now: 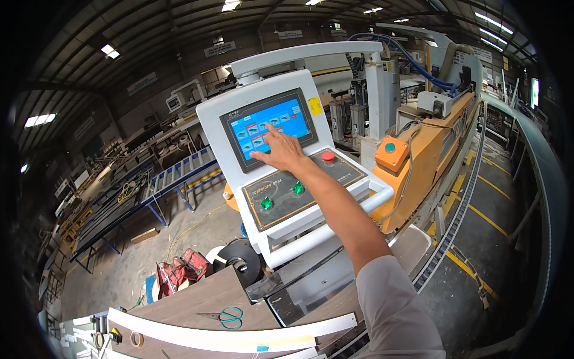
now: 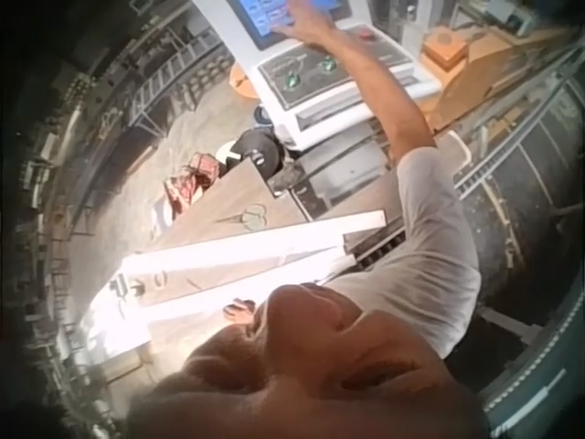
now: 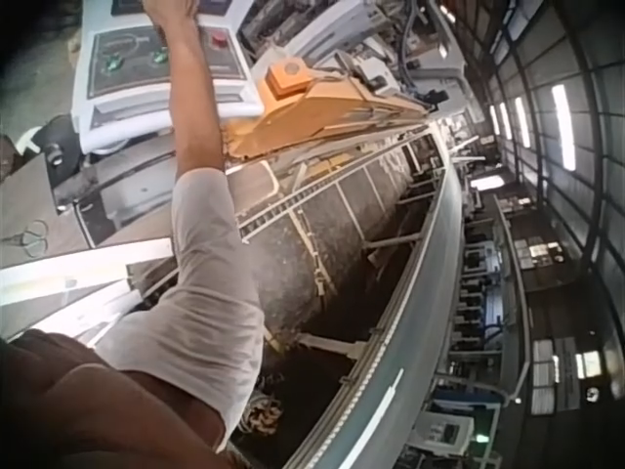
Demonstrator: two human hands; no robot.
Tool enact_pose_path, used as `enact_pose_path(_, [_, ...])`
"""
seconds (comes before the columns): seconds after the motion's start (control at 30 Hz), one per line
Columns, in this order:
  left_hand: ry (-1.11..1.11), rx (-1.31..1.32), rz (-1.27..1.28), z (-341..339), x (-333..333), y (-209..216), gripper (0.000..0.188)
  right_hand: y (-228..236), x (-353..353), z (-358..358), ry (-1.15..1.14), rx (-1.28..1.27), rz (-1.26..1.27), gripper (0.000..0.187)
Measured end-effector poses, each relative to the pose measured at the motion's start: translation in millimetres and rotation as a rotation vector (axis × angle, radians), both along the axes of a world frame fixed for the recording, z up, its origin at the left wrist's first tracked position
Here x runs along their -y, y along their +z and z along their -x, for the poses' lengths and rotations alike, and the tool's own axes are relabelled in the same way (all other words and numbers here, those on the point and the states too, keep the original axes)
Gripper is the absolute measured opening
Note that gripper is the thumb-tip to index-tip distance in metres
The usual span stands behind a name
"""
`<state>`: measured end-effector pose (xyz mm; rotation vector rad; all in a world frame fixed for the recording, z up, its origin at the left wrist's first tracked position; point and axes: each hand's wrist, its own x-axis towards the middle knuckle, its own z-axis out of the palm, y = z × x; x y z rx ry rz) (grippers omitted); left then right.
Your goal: Measuring wood strips and applying protective or marking tape to them in an industrial workshop.
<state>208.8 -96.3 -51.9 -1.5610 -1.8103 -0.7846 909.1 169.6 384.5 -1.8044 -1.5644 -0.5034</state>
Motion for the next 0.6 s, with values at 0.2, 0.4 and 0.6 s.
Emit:
enact_pose_path(0.2, [0.011, -0.006, 0.046, 13, -5, -22, 0.043, 3, -18, 32, 0.145, 0.188, 0.104, 0.075])
enact_pose_path(0.4, [0.018, -0.011, 0.095, 14, 0, -22, 0.05, 17, -26, 49, 0.057, 0.213, 0.181, 0.079])
enact_pose_path(0.6, [0.121, 0.363, 0.263, -8, 15, 6, 0.063, 40, 41, 51, 0.06, 0.107, 0.095, 0.07])
